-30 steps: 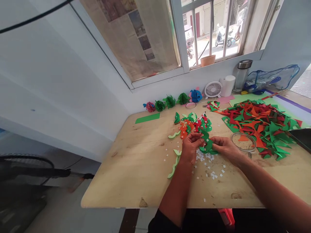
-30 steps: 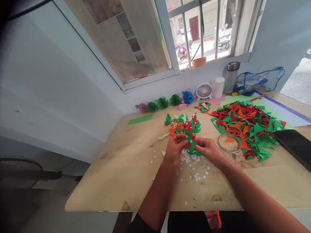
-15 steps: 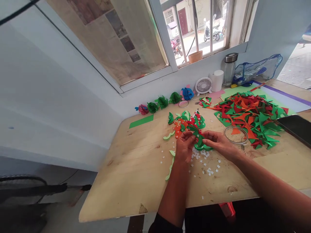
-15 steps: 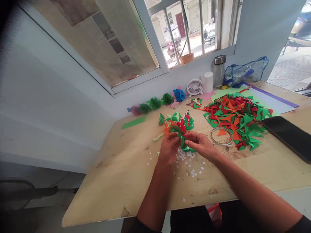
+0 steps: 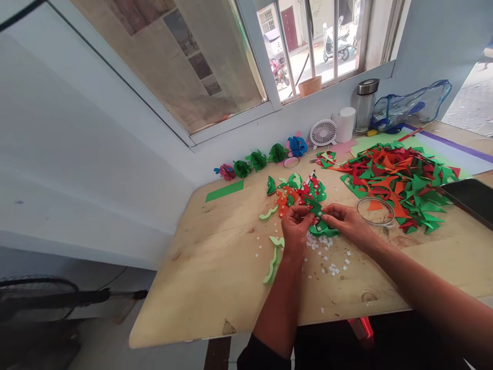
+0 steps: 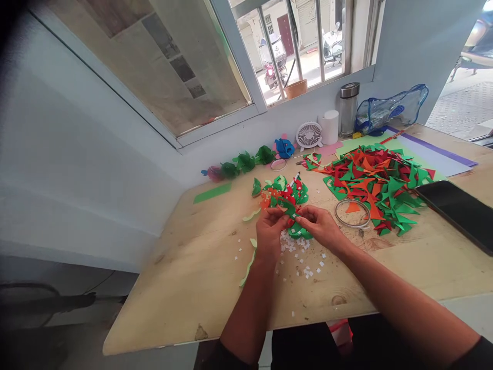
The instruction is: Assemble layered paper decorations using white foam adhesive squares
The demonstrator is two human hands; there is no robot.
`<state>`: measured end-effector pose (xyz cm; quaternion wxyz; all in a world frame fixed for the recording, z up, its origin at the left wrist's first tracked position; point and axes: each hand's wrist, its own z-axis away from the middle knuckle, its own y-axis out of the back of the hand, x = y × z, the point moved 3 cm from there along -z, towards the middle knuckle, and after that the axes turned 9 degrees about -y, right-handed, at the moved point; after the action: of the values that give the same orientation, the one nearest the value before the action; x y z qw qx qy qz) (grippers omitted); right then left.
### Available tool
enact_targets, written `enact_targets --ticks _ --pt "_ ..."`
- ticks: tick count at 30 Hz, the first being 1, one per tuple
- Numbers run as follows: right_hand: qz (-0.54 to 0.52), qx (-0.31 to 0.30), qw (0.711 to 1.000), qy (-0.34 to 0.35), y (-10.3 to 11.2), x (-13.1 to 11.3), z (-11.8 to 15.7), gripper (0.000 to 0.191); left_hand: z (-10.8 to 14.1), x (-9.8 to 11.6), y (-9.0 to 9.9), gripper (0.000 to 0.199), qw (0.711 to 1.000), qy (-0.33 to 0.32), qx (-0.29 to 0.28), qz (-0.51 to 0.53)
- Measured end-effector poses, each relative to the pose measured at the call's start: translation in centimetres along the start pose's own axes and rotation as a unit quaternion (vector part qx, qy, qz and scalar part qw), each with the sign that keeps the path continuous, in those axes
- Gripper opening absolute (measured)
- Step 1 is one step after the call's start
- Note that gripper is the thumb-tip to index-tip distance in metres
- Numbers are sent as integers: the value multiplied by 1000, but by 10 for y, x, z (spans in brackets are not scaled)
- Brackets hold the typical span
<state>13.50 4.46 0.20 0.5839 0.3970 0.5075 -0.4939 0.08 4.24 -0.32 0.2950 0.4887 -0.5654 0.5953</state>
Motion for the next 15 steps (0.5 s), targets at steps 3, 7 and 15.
enact_targets --ticks 3,7,15 --pt "-20 -10 1000 -9 1 2 -1 40 0 -3 -1 30 999 30 5 27" --pt "-41 -8 999 -22 2 5 -3 38 0 -4 -2 33 997 51 12 56" --pt "-147 37 986 -71 7 9 -5 38 5 -1 -7 35 997 60 -56 2"
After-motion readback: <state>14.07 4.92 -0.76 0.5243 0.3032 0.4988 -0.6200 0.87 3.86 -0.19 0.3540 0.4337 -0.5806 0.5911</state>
